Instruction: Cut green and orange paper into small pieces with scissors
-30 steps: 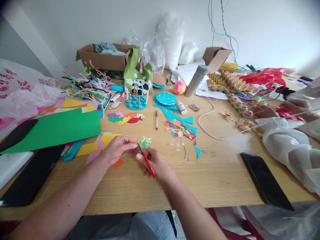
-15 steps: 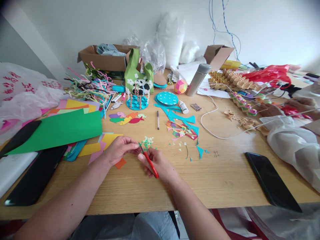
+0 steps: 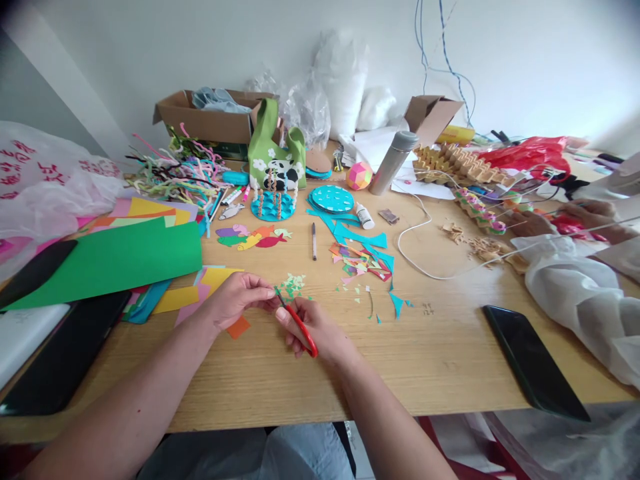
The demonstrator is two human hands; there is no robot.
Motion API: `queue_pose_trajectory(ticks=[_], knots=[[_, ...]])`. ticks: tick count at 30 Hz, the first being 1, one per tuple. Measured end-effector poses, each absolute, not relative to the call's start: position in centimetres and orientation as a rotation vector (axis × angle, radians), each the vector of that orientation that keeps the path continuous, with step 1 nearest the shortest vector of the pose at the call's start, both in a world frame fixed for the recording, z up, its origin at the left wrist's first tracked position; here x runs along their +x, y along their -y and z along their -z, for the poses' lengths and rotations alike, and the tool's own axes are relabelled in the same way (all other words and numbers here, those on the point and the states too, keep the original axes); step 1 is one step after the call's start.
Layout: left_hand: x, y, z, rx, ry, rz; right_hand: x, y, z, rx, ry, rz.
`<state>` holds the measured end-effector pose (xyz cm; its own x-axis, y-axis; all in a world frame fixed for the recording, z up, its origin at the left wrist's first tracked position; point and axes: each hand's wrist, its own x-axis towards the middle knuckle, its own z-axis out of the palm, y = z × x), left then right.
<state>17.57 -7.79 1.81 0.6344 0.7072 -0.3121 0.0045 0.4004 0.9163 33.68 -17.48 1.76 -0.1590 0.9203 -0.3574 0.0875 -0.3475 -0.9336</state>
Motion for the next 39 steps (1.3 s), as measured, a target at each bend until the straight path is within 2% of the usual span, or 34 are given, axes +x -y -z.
queue_pose_trajectory(ticks=[39], knots=[[17.5, 7.69, -1.94, 1.089, -0.816, -0.456, 33.78, 17.42, -1.81, -1.478, 1.213, -1.584]])
